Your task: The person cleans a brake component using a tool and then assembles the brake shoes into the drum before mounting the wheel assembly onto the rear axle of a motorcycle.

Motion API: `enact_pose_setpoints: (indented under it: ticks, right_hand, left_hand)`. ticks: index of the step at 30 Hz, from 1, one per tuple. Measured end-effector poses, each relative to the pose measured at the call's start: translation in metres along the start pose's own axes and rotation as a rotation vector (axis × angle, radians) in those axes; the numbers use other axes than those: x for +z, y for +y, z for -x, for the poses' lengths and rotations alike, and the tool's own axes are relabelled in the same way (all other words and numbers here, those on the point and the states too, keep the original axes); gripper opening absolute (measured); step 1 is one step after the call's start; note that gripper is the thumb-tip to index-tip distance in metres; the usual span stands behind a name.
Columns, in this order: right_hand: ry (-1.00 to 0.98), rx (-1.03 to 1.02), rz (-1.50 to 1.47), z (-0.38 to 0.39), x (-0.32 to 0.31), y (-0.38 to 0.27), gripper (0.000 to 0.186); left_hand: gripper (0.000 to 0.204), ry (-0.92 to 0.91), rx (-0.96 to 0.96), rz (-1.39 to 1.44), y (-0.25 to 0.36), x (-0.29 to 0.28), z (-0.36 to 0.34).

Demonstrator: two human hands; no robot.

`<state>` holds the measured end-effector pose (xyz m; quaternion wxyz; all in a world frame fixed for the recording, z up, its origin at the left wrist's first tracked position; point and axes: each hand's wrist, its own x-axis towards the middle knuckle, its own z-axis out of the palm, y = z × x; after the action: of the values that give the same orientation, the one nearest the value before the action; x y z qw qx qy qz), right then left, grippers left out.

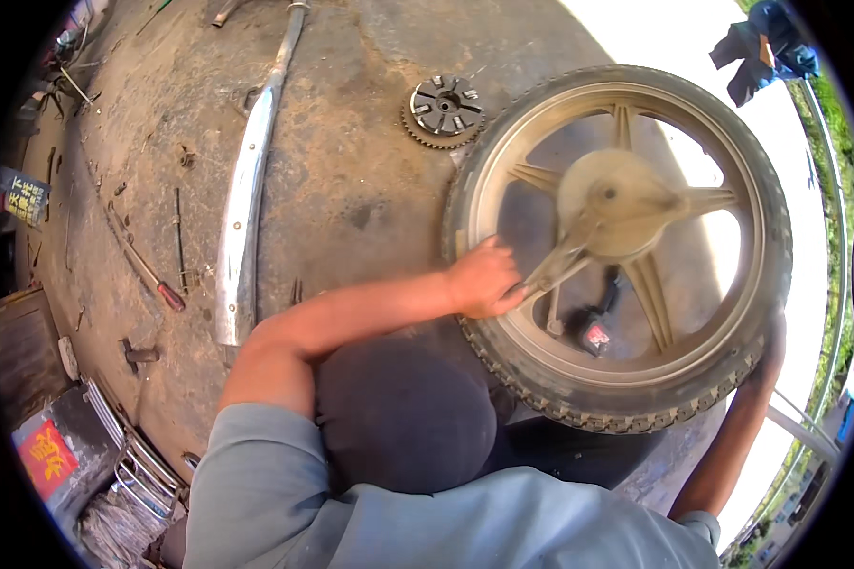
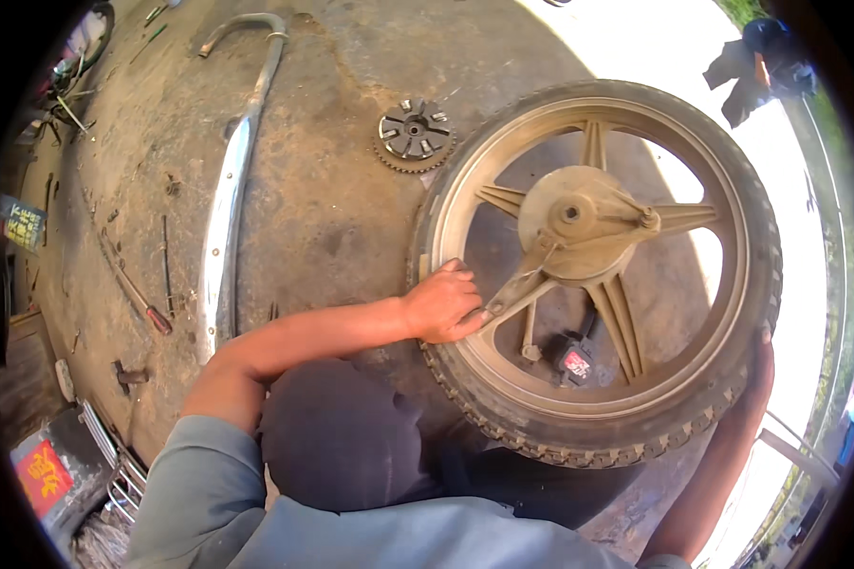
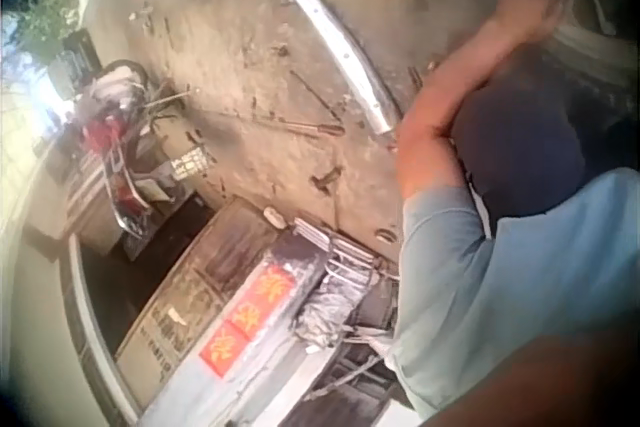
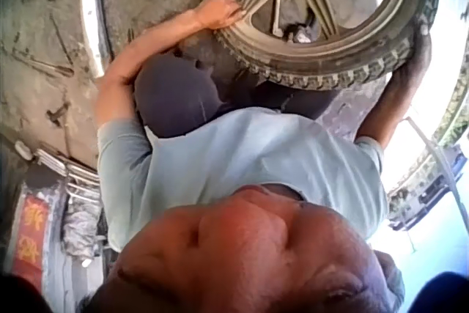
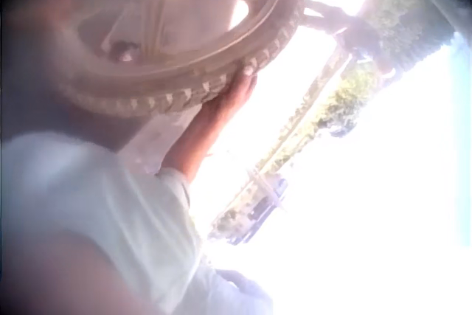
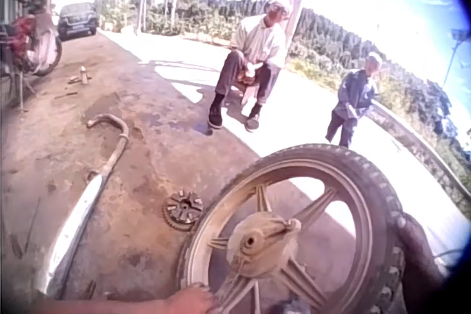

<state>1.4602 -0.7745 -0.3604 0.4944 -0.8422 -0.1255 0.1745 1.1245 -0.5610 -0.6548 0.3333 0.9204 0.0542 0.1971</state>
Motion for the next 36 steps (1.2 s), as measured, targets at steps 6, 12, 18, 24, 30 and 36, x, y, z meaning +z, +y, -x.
enact_pose_setpoints:
  ticks: [6,12,18,24,30,36]
  right_hand:
    - [-0.055,-0.223,0.169,0.014,0.012,-0.051,0.067]
    - [-0.131,-0.309,0.129,0.041,0.037,-0.078,0.083]
    - [-0.02,-0.393,0.155,0.081,0.039,-0.066,0.096]
    - [-0.021,-0.466,0.116,0.172,0.062,-0.073,0.1]
    - [0.016,-0.501,0.381,0.267,0.06,-0.07,0.124]
    - [0.052,-0.567,0.321,0.317,0.077,-0.045,0.143]
  left_hand:
    - [0.03,-0.091,0.009,-0.072,0.022,-0.03,0.013]
    - [0.033,-0.164,-0.255,0.01,0.025,-0.075,0.041]
    - [0.075,0.06,-0.462,0.084,0.016,-0.133,0.003]
    - [0.118,0.136,-0.302,0.387,0.004,-0.112,-0.053]
    - [0.14,0.162,-0.192,0.567,0.01,-0.105,0.008]
    - [0.141,0.344,-0.149,0.69,0.021,-0.094,0.055]
